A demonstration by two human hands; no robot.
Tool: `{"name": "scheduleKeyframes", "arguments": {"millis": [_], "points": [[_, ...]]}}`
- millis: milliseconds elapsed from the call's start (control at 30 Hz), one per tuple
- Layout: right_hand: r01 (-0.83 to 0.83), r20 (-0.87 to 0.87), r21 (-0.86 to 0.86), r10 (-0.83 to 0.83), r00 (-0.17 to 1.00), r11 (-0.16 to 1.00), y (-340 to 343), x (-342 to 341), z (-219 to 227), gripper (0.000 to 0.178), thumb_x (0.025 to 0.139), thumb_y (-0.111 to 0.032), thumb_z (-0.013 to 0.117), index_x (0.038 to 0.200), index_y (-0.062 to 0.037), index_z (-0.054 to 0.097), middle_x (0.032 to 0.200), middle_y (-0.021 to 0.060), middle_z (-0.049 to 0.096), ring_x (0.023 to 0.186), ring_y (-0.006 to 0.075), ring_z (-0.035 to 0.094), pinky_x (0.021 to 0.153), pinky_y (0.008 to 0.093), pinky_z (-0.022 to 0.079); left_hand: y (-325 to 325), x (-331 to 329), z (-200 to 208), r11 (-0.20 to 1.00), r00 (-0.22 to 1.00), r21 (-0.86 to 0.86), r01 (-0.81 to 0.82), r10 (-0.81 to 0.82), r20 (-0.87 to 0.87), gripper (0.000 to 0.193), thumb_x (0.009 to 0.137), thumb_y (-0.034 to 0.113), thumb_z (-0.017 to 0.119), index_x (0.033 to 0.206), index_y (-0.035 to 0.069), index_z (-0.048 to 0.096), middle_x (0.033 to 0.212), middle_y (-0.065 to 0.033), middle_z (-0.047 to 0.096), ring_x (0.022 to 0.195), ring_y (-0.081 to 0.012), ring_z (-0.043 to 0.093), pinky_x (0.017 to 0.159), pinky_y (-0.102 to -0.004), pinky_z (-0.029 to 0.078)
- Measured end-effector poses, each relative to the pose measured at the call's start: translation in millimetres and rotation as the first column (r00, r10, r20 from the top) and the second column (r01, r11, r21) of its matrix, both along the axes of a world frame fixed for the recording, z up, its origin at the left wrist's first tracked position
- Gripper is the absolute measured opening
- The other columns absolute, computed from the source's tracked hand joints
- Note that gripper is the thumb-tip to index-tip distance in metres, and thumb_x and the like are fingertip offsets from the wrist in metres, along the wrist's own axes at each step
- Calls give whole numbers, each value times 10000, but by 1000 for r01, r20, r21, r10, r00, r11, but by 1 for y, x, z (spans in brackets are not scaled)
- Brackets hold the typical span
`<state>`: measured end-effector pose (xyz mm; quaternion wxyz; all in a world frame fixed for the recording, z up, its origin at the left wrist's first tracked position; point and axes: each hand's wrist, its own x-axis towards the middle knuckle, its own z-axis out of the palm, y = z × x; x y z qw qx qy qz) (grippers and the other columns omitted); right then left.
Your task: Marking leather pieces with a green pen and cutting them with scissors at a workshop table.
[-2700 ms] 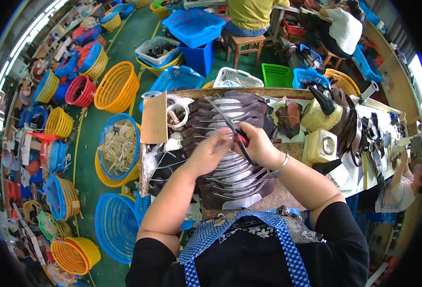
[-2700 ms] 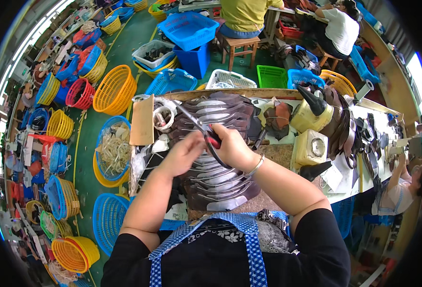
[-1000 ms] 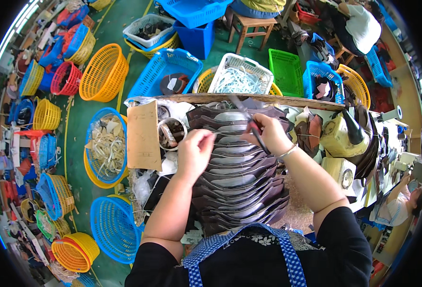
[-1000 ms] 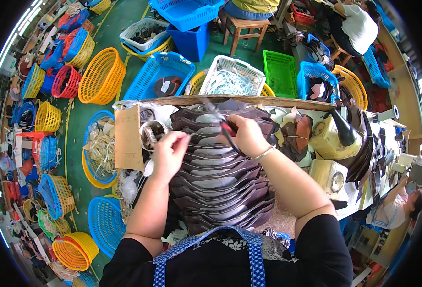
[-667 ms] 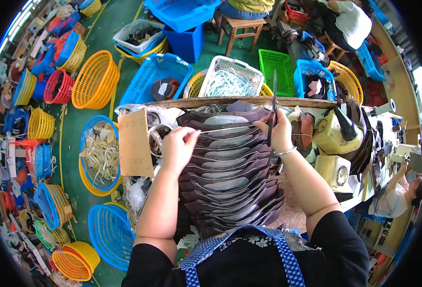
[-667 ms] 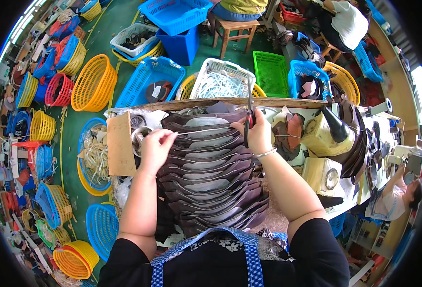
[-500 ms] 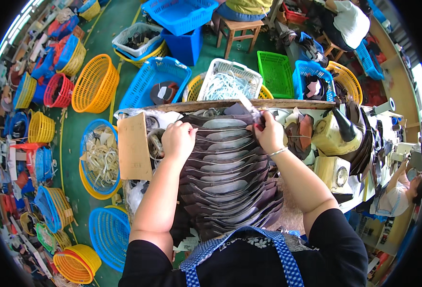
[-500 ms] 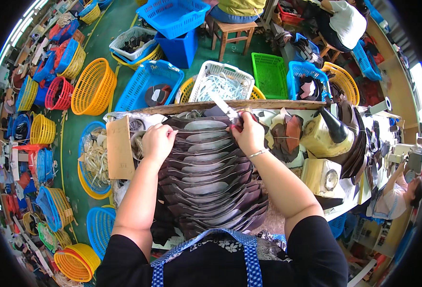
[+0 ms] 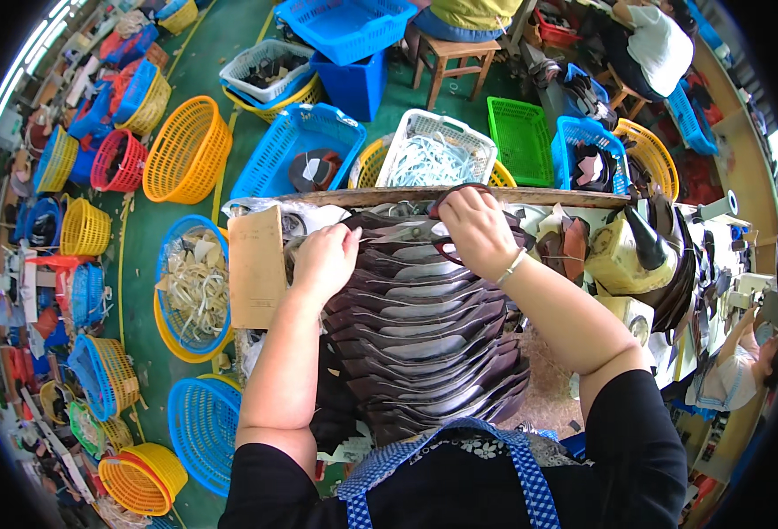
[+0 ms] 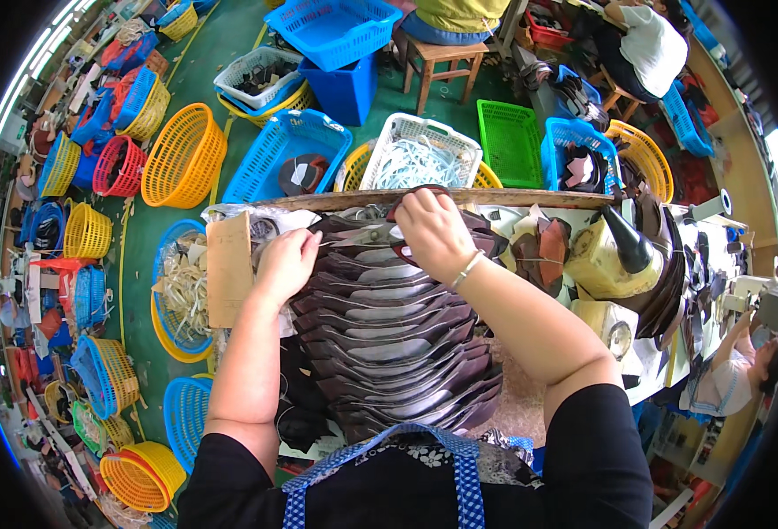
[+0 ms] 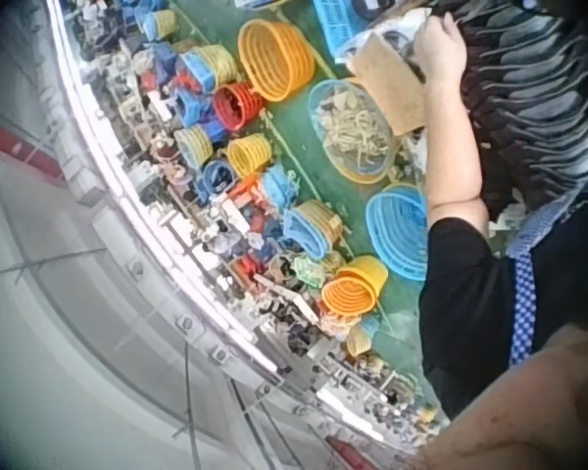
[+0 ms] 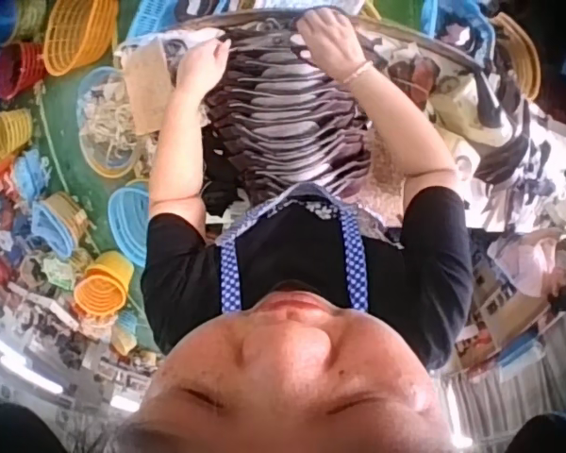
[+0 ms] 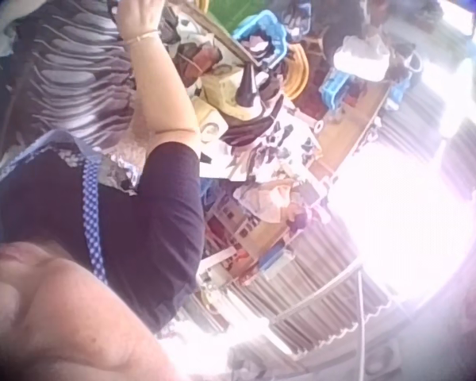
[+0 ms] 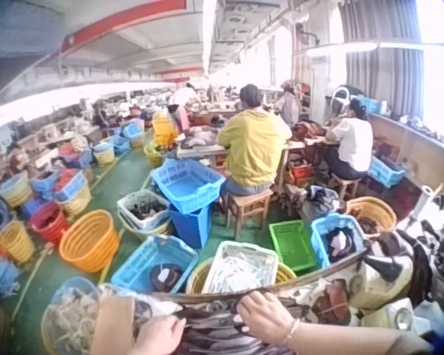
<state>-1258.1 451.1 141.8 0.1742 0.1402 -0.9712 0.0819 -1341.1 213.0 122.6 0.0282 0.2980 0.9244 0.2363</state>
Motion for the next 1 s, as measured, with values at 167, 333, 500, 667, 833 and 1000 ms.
{"name": "scheduleKeyframes", "arguments": {"millis": [167,333,500,667,833,1000], "points": [[17,154,60,-26,988,998,-9,-9,-10,118,672,-81,547,788,-69,571,823,71,527,846,251,505,689,347,454,-3,5,-12,996,999,89,-6,3,36,133,814,127,581,752,10,573,736,-164,608,707,-338,588,644,-407,454],[469,529,-489,-178,830,735,-8,2,17,186,720,-104,709,836,-67,569,734,71,613,683,208,618,677,287,487,24,19,6,882,986,452,-135,76,147,106,794,108,614,767,6,601,690,-166,613,621,-331,601,562,-378,468],[463,462,-887,69,884,3,-5,-15,-6,261,668,-76,756,763,-33,516,661,29,587,604,100,542,583,247,447,58,22,16,885,915,456,-94,-104,390,122,813,107,629,848,-10,629,676,-69,637,593,-90,559,575,-241,447],[586,430,-680,-406,806,441,49,0,-12,299,634,-145,774,797,-12,561,685,67,602,602,145,544,592,271,448,15,-30,-5,947,885,298,-119,-35,464,167,809,172,644,862,15,663,730,-43,648,668,-88,561,625,-258,447],[699,457,-401,-532,713,592,46,15,-35,345,752,-218,630,1040,-41,563,841,174,643,785,344,619,718,399,489,20,-44,-22,997,949,-30,-74,80,305,194,762,262,672,784,70,686,715,-89,656,673,-187,624,618,-321,467],[665,414,-172,-559,718,726,40,4,-39,375,704,-222,681,1022,-66,561,873,165,627,820,335,606,730,406,480,52,-41,-50,934,997,-350,-77,79,-8,291,749,357,655,763,67,679,785,-132,654,754,-312,624,680,-403,488]]}}
